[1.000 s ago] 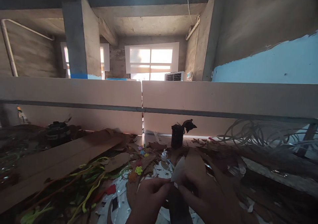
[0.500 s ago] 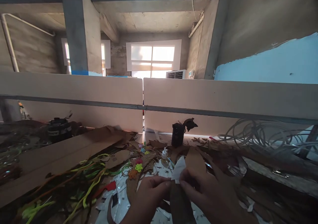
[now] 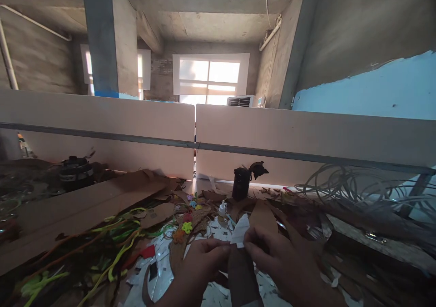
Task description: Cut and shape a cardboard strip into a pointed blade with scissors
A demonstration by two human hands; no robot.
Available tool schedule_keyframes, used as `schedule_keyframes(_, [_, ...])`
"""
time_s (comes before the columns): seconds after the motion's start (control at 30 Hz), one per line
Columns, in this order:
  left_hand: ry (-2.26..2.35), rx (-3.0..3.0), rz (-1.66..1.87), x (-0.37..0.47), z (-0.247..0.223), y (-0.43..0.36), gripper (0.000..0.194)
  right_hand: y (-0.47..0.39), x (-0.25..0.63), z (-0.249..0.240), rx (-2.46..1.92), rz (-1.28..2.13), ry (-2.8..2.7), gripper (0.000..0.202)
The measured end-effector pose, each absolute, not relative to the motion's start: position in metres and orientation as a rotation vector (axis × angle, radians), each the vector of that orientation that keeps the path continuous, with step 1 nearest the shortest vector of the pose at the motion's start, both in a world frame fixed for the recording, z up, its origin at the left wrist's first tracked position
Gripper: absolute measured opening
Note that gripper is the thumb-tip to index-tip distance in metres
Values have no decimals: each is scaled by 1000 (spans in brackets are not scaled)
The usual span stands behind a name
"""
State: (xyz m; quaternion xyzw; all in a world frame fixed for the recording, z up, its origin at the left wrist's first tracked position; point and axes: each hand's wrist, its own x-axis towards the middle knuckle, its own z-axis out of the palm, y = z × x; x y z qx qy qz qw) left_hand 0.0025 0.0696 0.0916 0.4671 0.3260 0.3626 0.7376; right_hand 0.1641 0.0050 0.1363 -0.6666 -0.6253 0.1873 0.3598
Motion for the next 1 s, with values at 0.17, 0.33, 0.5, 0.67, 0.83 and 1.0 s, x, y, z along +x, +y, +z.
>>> schedule_keyframes(0.17, [727,1060,785,2,92,71,32,14,172,121,-1655,575,-1515,11])
schedule_keyframes(0.33, [739,1104,783,1,95,71,35,17,174,125,-1549,770,-1449,13])
schedule_keyframes(0.5, [750,1106,801,-2,98,72,31,15,172,140,-1604,789,-1342,14])
schedule_keyframes(0.67, [731,1119,815,-3,91,78,36,17,181,139,-1584,846,-1272,15])
schedule_keyframes(0.83, [797,1126,800,-4,91,81,39,19,196,135,-1545,757,-1229,17])
schedule_keyframes(1.0, [775,1131,817,-6,94,80,37,23,205,131,-1575,589,-1252,19])
